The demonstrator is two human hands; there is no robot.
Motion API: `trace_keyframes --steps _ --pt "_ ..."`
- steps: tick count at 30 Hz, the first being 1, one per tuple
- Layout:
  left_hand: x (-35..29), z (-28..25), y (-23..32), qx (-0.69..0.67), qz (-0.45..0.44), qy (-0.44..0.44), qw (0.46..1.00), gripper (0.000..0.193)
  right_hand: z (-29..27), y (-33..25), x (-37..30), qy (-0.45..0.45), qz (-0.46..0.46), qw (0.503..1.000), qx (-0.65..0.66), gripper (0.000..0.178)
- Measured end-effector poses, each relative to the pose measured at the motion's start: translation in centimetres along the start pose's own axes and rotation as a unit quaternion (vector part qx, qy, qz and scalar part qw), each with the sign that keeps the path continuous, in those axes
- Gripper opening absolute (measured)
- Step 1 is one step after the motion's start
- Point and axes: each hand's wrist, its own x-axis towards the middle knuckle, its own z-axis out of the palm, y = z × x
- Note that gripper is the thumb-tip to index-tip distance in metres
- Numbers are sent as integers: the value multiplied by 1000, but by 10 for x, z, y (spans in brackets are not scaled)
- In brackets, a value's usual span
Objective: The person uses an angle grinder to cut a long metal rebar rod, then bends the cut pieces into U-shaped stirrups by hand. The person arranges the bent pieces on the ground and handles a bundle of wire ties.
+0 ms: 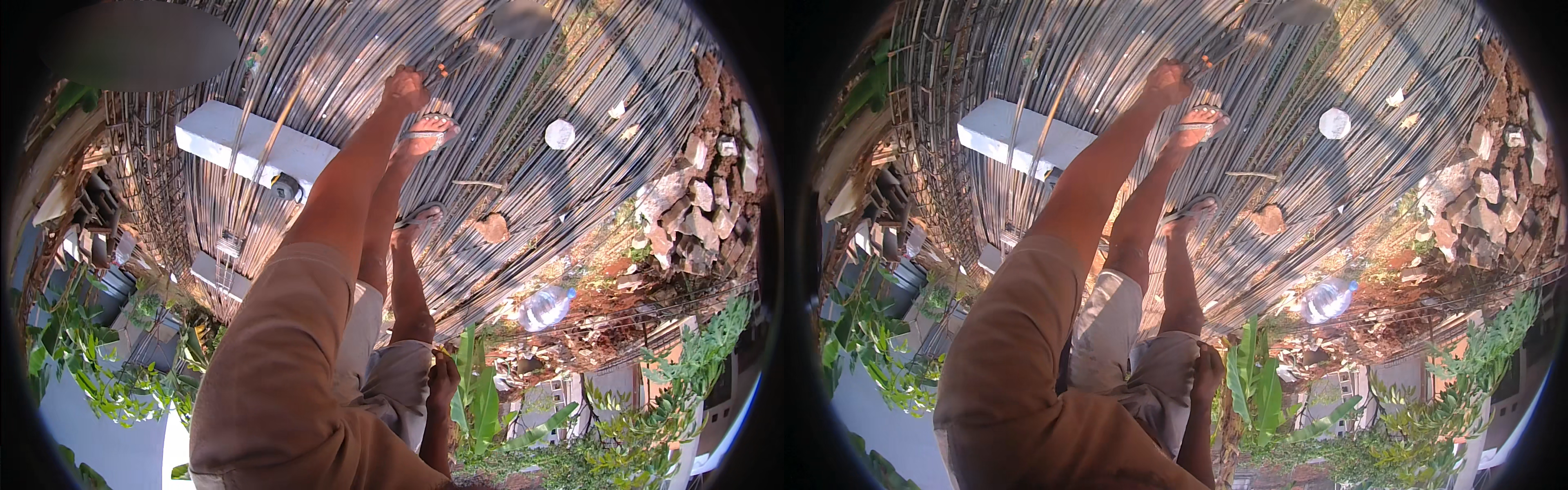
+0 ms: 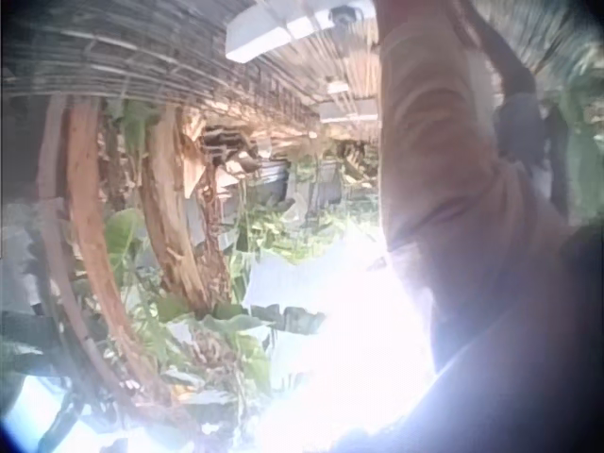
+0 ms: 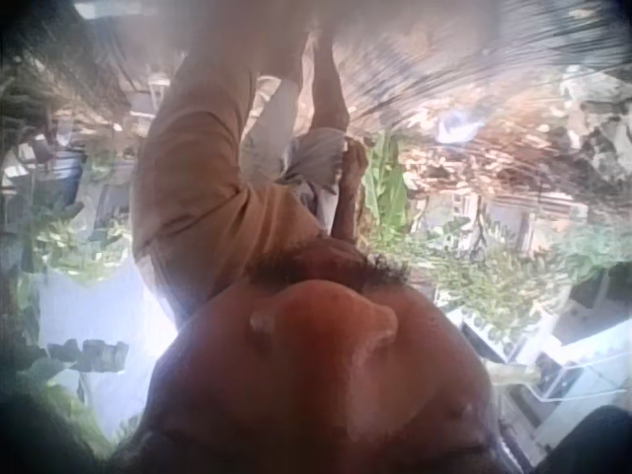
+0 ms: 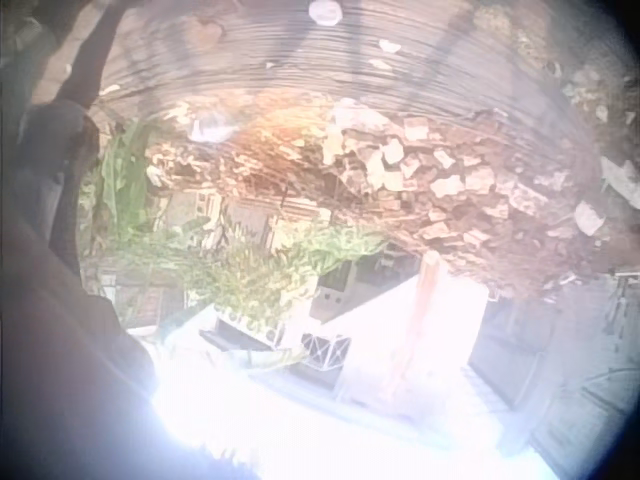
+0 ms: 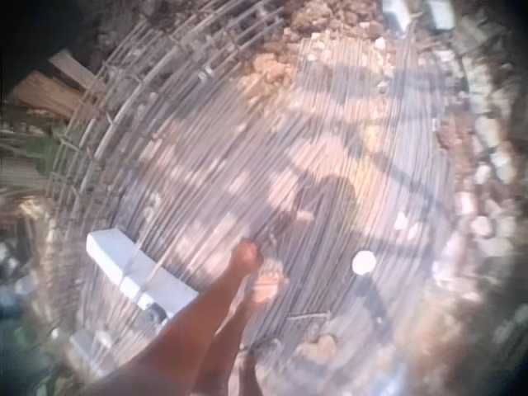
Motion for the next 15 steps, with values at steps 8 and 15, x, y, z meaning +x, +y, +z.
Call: trace_keyframes --steps 8,15 --pt "-261 -187 68 -176 -47 6 983 31 -7 -104 -105 -56 -222 973 -38 24" --pt "-502 -344 84 -246 67 24 967 26 -34 -130 -193 -61 -505 855 -102 37"
